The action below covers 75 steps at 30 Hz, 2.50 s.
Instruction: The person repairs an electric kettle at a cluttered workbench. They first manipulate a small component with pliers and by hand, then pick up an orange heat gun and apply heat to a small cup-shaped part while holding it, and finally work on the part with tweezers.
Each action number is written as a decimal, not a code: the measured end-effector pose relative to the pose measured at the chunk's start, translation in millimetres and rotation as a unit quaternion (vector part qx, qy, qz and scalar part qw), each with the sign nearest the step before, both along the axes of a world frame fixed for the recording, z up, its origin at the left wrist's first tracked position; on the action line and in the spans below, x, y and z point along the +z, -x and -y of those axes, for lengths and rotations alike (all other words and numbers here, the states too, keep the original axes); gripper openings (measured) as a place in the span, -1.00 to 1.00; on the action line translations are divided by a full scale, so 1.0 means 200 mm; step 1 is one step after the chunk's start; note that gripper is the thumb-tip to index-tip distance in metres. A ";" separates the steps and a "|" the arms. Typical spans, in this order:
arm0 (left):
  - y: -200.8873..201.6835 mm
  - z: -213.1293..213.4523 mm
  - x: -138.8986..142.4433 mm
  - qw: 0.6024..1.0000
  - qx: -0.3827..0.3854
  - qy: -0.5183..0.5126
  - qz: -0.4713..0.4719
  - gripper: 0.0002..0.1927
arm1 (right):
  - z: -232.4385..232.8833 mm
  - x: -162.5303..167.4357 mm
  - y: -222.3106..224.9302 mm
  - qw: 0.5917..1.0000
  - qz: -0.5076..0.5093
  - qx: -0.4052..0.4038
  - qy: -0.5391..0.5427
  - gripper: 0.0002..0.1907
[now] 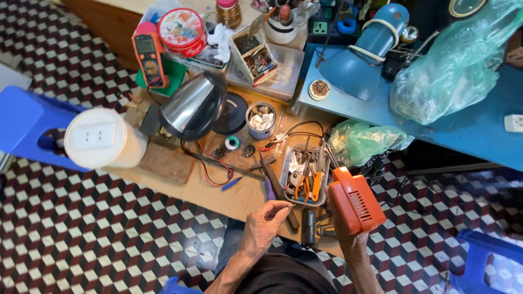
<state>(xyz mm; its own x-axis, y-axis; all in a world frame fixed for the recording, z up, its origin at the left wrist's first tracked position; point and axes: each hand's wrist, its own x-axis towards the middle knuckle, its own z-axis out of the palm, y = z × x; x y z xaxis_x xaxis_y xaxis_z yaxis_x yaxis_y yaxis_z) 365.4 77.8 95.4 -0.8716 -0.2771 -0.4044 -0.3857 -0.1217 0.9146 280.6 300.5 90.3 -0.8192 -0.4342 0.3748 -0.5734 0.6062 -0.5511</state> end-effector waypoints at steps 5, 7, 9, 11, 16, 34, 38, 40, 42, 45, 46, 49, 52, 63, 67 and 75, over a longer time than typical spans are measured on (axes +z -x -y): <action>0.32 0.51 0.23 0.974 -0.070 0.108 -0.188 -0.82 | 0.41 -0.01 0.10 0.994 -0.047 -0.061 -0.073 -0.58; 0.42 0.61 0.32 0.964 -0.140 0.119 -0.190 -0.81 | 0.55 -0.05 0.12 0.988 -0.068 -0.087 -0.105 -0.59; 0.56 0.64 0.38 0.874 -0.161 0.157 -0.431 -0.84 | 0.70 -0.07 0.11 0.985 -0.075 -0.114 -0.102 -0.60; 0.66 0.63 0.40 0.864 -0.173 0.151 -0.448 -0.87 | 0.82 -0.07 0.14 0.986 -0.050 -0.143 -0.068 -0.57; 0.87 0.61 0.30 0.960 -0.079 -0.059 -0.263 -0.81 | 1.08 0.03 0.28 0.958 0.127 -0.251 0.059 -0.60; 1.42 0.88 -0.07 0.935 0.000 -0.354 -0.031 -0.68 | 0.89 -0.42 0.89 0.954 -0.079 -0.224 -0.185 -0.46; 1.73 0.92 -0.27 0.992 -0.079 -0.102 0.005 -0.65 | 0.77 -0.66 0.99 0.968 -0.087 -0.228 -0.051 -0.33; 1.92 0.88 -0.38 0.991 -0.091 0.030 -0.096 -0.68 | 0.70 -0.73 1.04 0.963 -0.128 -0.200 -0.125 -0.33; 2.06 0.82 -0.48 0.978 -0.113 0.090 -0.151 -0.69 | 0.68 -0.79 1.08 0.966 -0.105 -0.225 -0.073 -0.28; 2.22 0.73 -0.60 0.975 -0.140 0.065 -0.158 -0.69 | 0.64 -0.86 1.09 0.969 -0.080 -0.228 -0.045 -0.27; 2.26 0.70 -0.63 0.976 -0.142 0.052 -0.156 -0.69 | 0.63 -0.89 1.09 0.971 -0.072 -0.224 -0.043 -0.28; 2.28 0.66 -0.69 0.975 -0.156 0.072 -0.143 -0.71 | 0.59 -0.94 1.10 0.971 -0.072 -0.217 -0.063 -0.30; 2.26 0.62 -0.69 0.980 -0.147 0.079 -0.105 -0.69 | 0.57 -0.97 1.09 0.964 -0.024 -0.249 -0.090 -0.32; 2.17 0.59 -0.64 0.989 -0.129 0.010 -0.066 -0.71 | 0.59 -0.98 1.09 0.961 0.054 -0.264 -0.063 -0.35; 2.15 0.61 -0.64 0.988 -0.128 0.027 -0.082 -0.71 | 0.60 -1.01 1.09 0.961 0.056 -0.263 -0.060 -0.31; 2.15 0.61 -0.75 0.979 -0.139 0.020 -0.147 -0.75 | 0.62 -1.05 1.09 0.965 -0.075 -0.232 -0.092 -0.41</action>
